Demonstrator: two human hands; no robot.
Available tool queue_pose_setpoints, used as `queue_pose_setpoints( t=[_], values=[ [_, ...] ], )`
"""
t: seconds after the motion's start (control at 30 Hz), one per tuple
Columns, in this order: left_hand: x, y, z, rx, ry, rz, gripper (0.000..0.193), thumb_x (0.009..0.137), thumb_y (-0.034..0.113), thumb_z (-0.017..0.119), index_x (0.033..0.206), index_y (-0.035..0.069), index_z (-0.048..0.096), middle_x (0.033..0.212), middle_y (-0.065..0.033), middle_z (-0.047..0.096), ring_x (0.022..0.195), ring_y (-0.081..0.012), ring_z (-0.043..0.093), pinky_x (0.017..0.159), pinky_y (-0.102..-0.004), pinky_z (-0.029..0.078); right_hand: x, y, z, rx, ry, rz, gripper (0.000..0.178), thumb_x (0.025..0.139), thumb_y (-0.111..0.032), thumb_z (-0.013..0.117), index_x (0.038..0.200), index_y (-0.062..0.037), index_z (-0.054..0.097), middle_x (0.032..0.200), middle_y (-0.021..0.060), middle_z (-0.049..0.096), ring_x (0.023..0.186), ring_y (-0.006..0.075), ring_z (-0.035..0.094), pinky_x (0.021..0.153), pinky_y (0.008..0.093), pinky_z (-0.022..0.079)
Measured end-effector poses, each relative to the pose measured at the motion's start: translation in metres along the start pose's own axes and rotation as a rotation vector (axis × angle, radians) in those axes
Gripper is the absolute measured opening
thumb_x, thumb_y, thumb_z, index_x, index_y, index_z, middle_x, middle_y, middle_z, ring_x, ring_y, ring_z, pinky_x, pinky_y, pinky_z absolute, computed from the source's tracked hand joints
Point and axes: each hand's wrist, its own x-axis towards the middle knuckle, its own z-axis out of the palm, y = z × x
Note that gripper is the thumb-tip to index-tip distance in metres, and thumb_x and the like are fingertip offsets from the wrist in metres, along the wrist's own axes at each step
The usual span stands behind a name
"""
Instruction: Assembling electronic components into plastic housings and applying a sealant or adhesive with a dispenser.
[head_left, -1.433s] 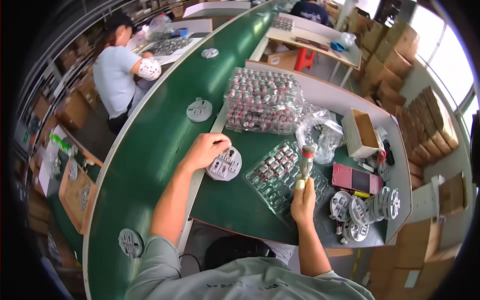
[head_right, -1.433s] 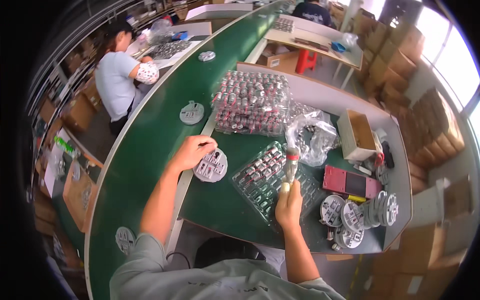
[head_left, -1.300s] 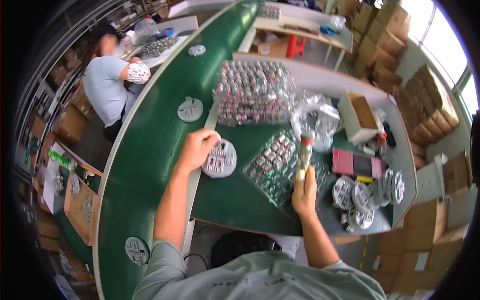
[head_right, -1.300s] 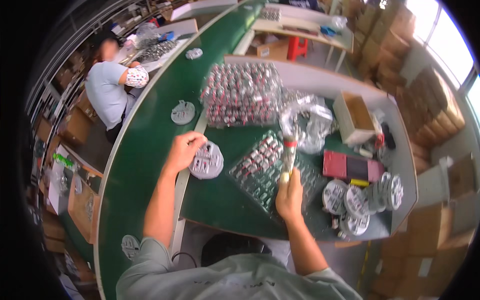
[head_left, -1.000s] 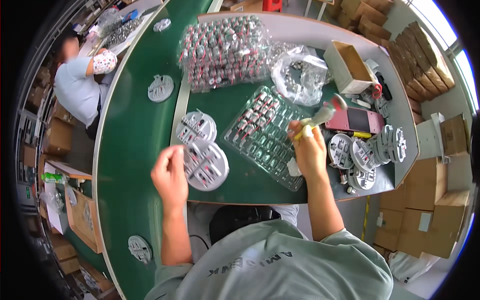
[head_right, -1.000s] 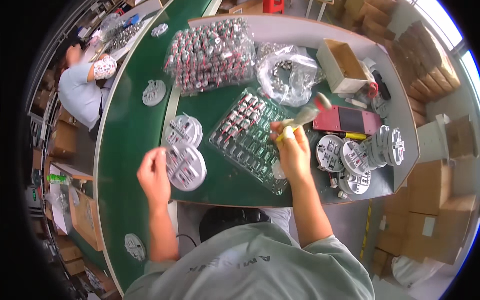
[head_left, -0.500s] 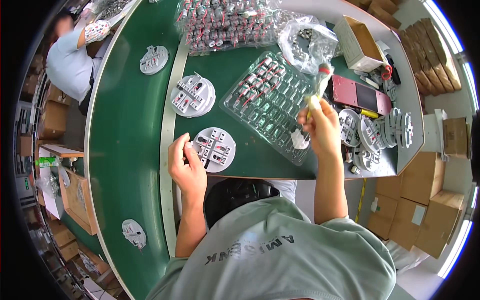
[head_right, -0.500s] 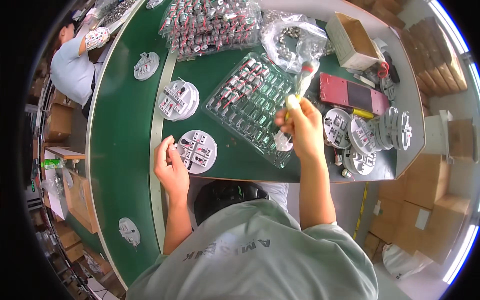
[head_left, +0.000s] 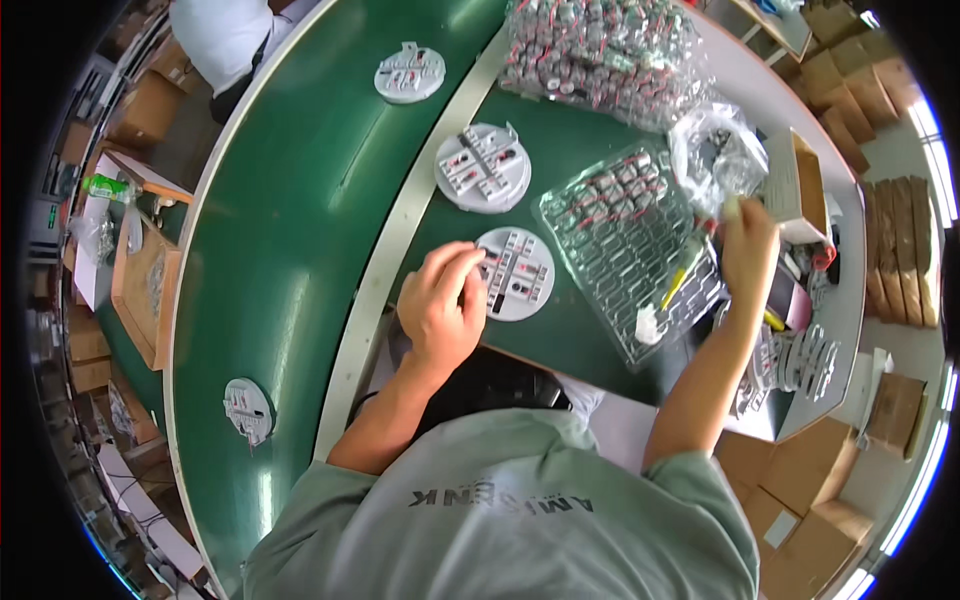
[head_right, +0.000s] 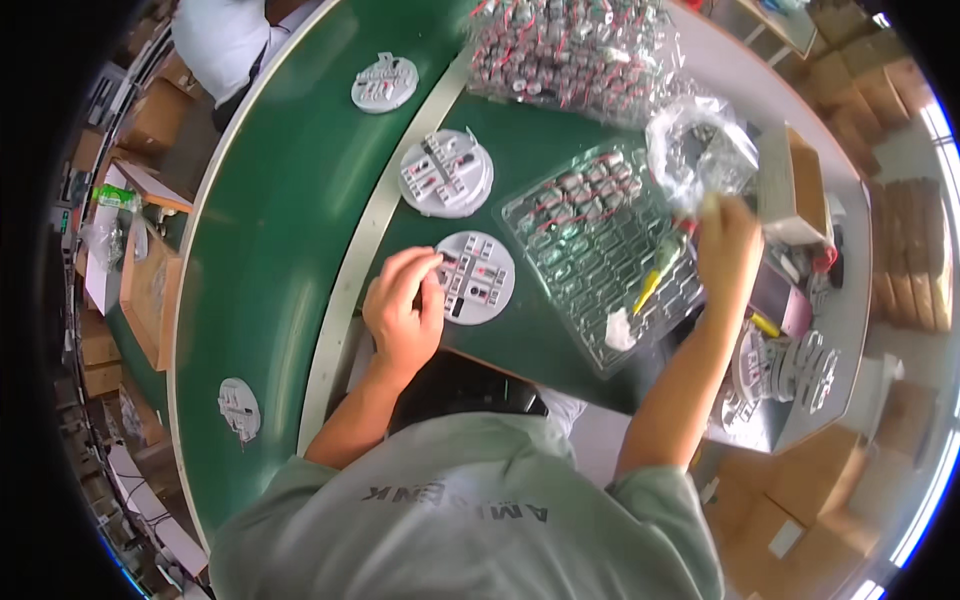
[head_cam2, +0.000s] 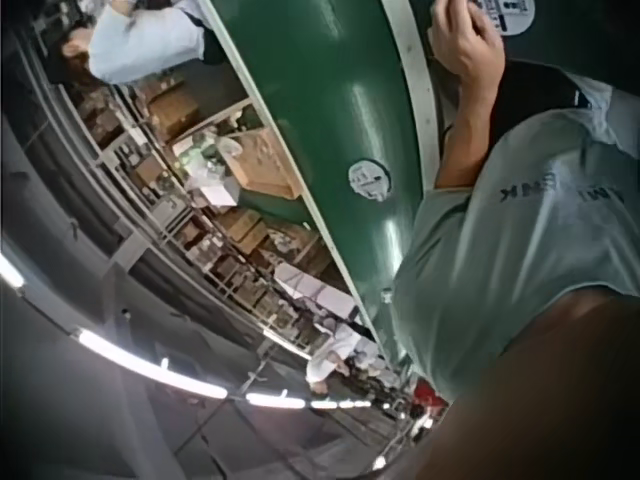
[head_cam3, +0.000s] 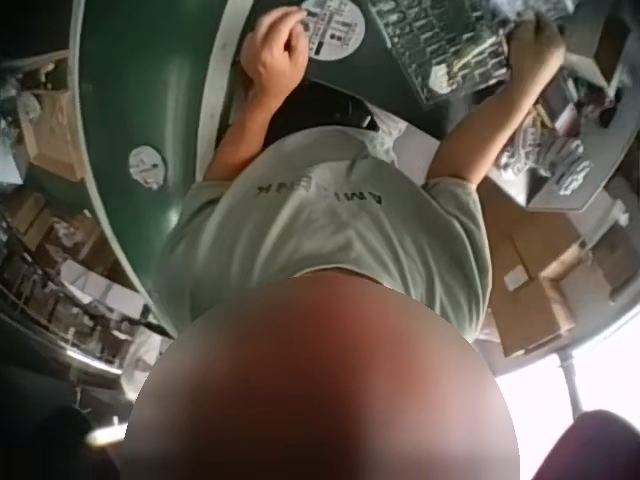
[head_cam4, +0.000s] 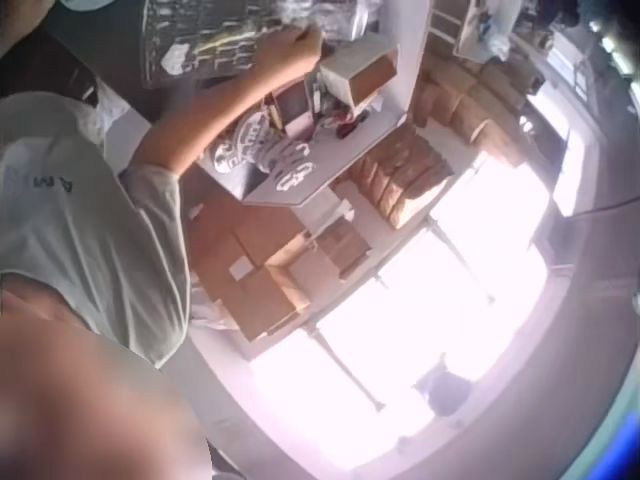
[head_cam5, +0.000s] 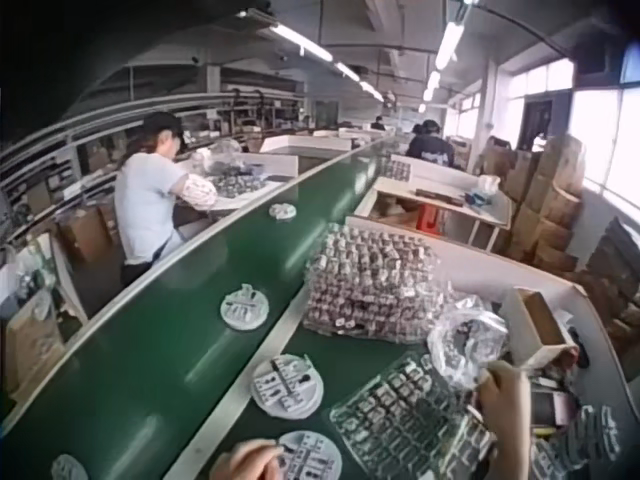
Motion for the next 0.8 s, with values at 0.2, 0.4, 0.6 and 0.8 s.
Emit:
queue_pose_setpoints(
  t=[0.2, 0.4, 0.6, 0.8],
  values=[
    [-0.012, 0.000, 0.015, -0.055, 0.015, 0.032, 0.022, 0.093, 0.002, 0.070, 0.113, 0.007, 0.077, 0.116, -0.0097, 0.077, 0.095, -0.0333, 0.075, 0.074, -0.0436, 0.055, 0.168, 0.049, 0.071, -0.212, -0.063, -0.243, 0.041, 0.091, -0.037, 0.067, 0.105, -0.0007, 0.081, 0.097, 0.0232, 0.079, 0.094, 0.0385, 0.078, 0.084, 0.0471, 0.059],
    [-0.006, -0.006, 0.014, -0.001, 0.075, 0.070, 0.024, 0.090, 0.000, 0.070, 0.111, 0.009, 0.078, 0.114, -0.0070, 0.077, 0.080, -0.0288, 0.071, 0.067, -0.0400, 0.051, 0.194, 0.059, 0.104, -0.599, -0.228, -0.394, 0.038, 0.087, -0.034, 0.067, 0.090, 0.0017, 0.080, 0.092, 0.0289, 0.077, 0.089, 0.0440, 0.077, 0.083, 0.0516, 0.060],
    [-0.010, -0.003, 0.021, -0.006, 0.116, 0.020, 0.022, 0.086, 0.001, 0.072, 0.106, 0.011, 0.076, 0.102, -0.0043, 0.073, 0.073, -0.0273, 0.066, 0.063, -0.0402, 0.048, 0.196, 0.075, 0.101, -0.672, -0.138, -0.280, 0.033, 0.086, -0.026, 0.064, 0.095, 0.0003, 0.082, 0.103, 0.0254, 0.079, 0.101, 0.0453, 0.076, 0.091, 0.0523, 0.059],
    [-0.007, -0.008, 0.016, 0.048, 0.160, 0.032, 0.022, 0.083, 0.002, 0.074, 0.104, 0.012, 0.074, 0.098, -0.0034, 0.070, 0.070, -0.0276, 0.064, 0.062, -0.0409, 0.047, 0.198, 0.053, 0.106, -0.688, -0.217, -0.324, 0.033, 0.085, -0.027, 0.065, 0.094, -0.0001, 0.082, 0.102, 0.0286, 0.077, 0.100, 0.0473, 0.075, 0.092, 0.0536, 0.058]
  ],
)
